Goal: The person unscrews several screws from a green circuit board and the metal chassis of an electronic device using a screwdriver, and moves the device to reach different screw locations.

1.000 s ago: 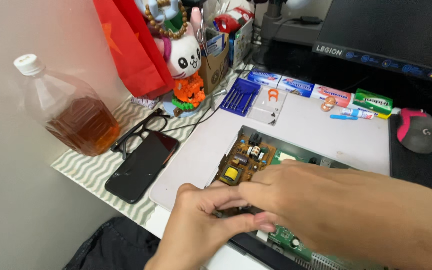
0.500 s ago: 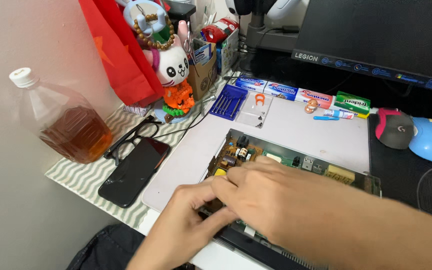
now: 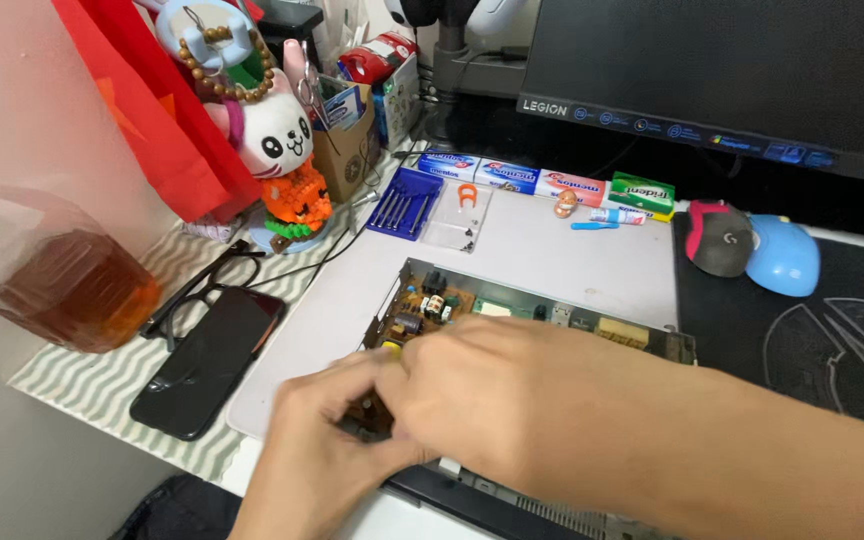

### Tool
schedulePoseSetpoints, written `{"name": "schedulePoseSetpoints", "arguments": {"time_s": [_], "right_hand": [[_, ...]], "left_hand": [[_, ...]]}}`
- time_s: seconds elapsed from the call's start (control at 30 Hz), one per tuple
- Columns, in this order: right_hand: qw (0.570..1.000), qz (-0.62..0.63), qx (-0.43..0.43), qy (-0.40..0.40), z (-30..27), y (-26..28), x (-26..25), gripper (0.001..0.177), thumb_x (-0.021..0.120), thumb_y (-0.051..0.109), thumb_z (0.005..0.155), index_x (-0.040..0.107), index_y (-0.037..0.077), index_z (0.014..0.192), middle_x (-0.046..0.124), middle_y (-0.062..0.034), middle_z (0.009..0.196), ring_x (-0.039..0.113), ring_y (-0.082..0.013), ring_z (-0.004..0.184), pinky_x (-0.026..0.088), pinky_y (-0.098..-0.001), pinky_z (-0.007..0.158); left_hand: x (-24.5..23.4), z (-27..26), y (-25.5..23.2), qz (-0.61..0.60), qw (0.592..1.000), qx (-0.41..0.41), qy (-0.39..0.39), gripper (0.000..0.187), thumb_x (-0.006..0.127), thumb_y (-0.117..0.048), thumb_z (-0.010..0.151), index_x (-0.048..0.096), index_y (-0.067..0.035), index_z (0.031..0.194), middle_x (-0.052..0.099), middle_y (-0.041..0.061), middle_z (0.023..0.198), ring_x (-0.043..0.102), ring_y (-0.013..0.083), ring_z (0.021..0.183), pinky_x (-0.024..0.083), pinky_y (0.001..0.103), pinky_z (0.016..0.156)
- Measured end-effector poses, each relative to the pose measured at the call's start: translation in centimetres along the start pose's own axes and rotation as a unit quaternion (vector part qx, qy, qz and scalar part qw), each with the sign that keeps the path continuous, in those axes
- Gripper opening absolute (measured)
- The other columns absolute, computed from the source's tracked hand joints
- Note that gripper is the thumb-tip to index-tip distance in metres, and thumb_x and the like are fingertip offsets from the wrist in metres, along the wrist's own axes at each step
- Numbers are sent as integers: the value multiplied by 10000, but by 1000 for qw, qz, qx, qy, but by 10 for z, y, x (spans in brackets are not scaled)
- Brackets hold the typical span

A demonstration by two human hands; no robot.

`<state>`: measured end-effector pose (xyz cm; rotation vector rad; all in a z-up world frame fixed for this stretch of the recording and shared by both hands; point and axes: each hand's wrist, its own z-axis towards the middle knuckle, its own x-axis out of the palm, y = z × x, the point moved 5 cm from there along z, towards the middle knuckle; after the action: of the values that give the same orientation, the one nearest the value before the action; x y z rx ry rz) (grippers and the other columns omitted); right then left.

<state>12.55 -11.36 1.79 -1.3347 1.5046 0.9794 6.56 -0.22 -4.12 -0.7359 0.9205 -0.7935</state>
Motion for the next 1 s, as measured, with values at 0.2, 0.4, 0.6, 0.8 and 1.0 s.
{"name": "schedulePoseSetpoints", "arguments": {"time_s": [0.2,0.4,0.6,0.8,1.0], "right_hand": [[962,7,-198,-187,-7,5,-8,204,511,-51,841,643,83,918,618,-54,1085,574,-242,897,453,-381,791],[967,-132,-151,-159,1,4,-15,580,753,427,880,555,141,1344,603,-67,1147,576,-271,861,513,-477,593],[996,5,34,78,3,3,-8,145,517,2,873,545,133,927,621,8,711,651,-237,577,471,-379,566],[984,-3,-154,-92,-9,9,-7,123,543,51,929,607,154,908,623,-72,948,611,-281,796,443,-427,745],[998,23,-19,47,1,2,-17,388,500,-39,860,607,217,1131,609,-31,970,662,-258,771,509,-440,640]], "left_hand": [[-3,-3,16,23,994,-1,109,163,678,-98,907,666,-133,748,649,-53,747,564,53,754,488,261,648],[-2,-3,12,-14,1000,-13,16,117,909,-189,742,820,-158,813,757,-46,843,693,78,817,529,260,683],[-2,-4,7,-32,999,-17,-32,290,950,-38,621,688,-157,582,686,-18,782,633,69,745,470,195,721],[-3,-1,-8,-64,993,-9,103,375,825,-195,830,652,-88,1145,742,9,1092,654,86,1029,545,268,880],[2,-3,-4,3,989,55,140,162,696,-282,943,765,-145,996,788,30,1051,738,159,990,539,295,820]]}}
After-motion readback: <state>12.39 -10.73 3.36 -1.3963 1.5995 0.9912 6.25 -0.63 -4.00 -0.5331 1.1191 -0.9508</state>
